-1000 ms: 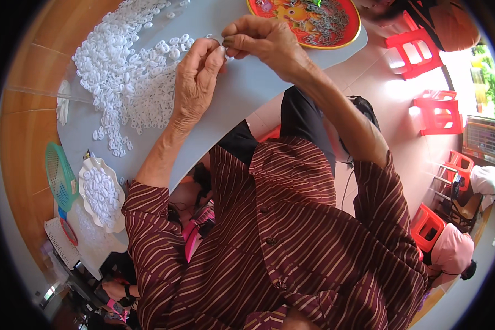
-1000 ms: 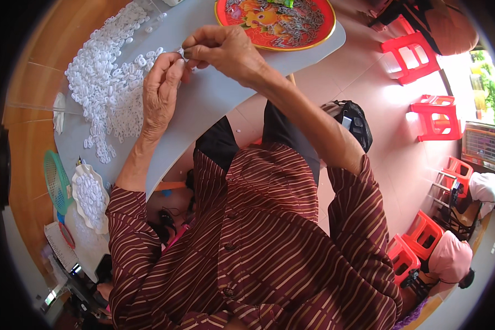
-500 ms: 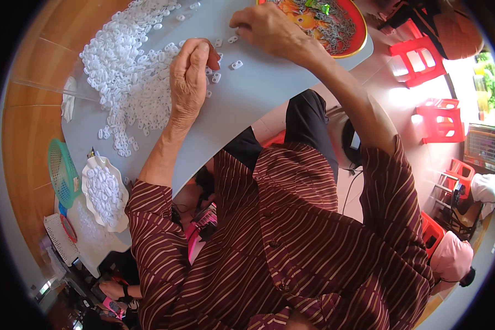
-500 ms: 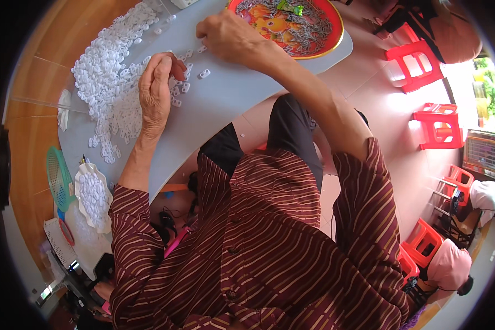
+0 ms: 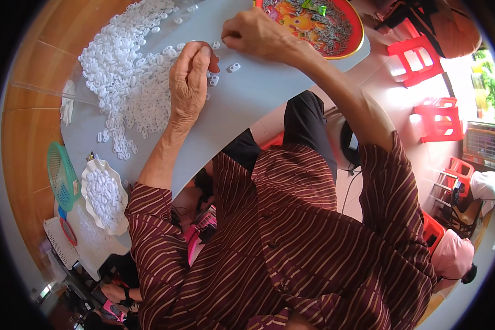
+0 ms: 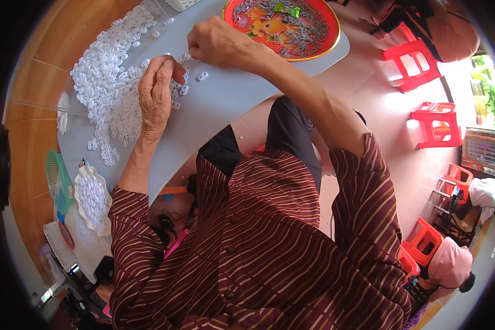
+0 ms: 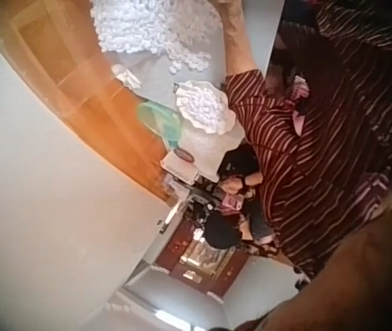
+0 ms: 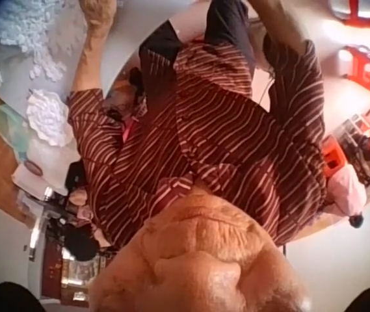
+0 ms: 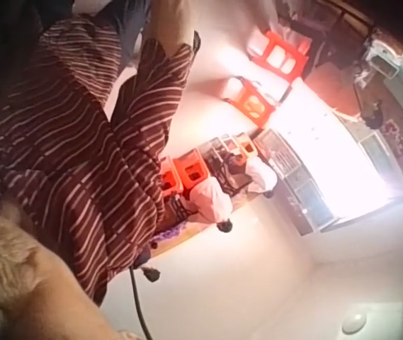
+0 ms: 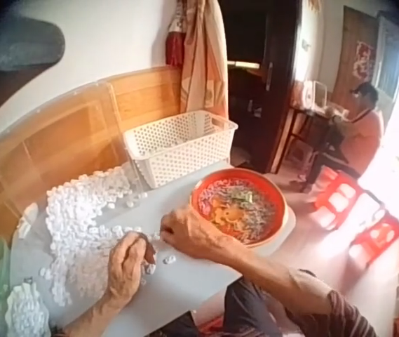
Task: Assembling small white plastic components by inserting small pins into them by hand.
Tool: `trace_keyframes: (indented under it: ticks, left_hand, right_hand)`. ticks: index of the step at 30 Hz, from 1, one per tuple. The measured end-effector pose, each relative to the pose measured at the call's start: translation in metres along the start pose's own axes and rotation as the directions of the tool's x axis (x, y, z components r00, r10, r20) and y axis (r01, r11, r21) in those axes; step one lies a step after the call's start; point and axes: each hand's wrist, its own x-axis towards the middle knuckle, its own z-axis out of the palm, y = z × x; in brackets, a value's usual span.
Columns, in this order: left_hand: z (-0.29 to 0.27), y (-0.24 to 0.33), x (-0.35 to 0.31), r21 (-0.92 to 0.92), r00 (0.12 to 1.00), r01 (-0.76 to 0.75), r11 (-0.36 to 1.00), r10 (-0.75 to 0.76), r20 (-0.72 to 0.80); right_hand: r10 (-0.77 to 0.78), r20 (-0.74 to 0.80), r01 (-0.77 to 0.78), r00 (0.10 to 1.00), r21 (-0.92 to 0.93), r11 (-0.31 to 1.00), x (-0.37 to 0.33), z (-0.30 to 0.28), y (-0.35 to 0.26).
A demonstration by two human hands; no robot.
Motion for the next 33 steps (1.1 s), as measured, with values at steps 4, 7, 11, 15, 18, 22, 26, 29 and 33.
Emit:
trace_keyframes:
  ticks: [4, 7, 11, 15, 18, 22, 26, 29, 33]
  left_hand:
    - [0.003, 0.007, 0.000, 0.024, 0.996, 0.087, 0.996, -0.087, -0.013]
    - [0.001, 0.008, -0.001, 0.070, 0.986, 0.087, 0.994, -0.096, 0.134]
    - [0.001, 0.003, -0.003, 0.046, 0.989, 0.067, 0.997, -0.072, 0.131]
    - [0.001, 0.007, -0.003, 0.044, 0.984, 0.072, 0.996, -0.078, 0.157]
    - [0.003, 0.012, 0.000, 0.050, 0.982, 0.091, 0.995, -0.097, 0.159]
    - [0.004, 0.008, -0.002, 0.005, 0.994, 0.066, 0.998, -0.067, 0.085]
    - [0.008, 0.011, -0.001, 0.000, 0.993, 0.047, 0.999, -0.047, 0.112]
    - [0.004, 0.012, -0.005, 0.006, 0.966, 0.176, 0.984, -0.174, 0.190]
    - [0.011, 0.019, -0.010, -0.106, 0.932, 0.277, 0.955, -0.241, 0.269]
  right_hand:
    - [0.255, 0.065, -0.247, 0.965, 0.566, 0.786, -0.017, -0.001, -0.003]
    - [0.287, 0.104, -0.273, 0.952, 0.711, 0.648, -0.028, 0.005, -0.001]
    - [0.314, 0.106, -0.275, 0.943, 0.780, 0.562, -0.037, 0.012, -0.009]
    - [0.280, 0.083, -0.236, 0.956, 0.785, 0.573, -0.042, 0.014, -0.013]
    - [0.281, 0.099, -0.250, 0.955, 0.777, 0.577, -0.044, 0.015, -0.012]
    - [0.349, 0.066, -0.232, 0.935, 0.857, 0.461, -0.046, 0.021, -0.018]
    - [0.398, -0.014, -0.210, 0.917, 0.831, 0.515, -0.048, 0.018, -0.020]
    - [0.370, -0.011, -0.230, 0.929, 0.766, 0.600, -0.047, 0.013, -0.025]
    - [0.340, -0.105, -0.203, 0.934, 0.627, 0.752, -0.053, -0.003, -0.024]
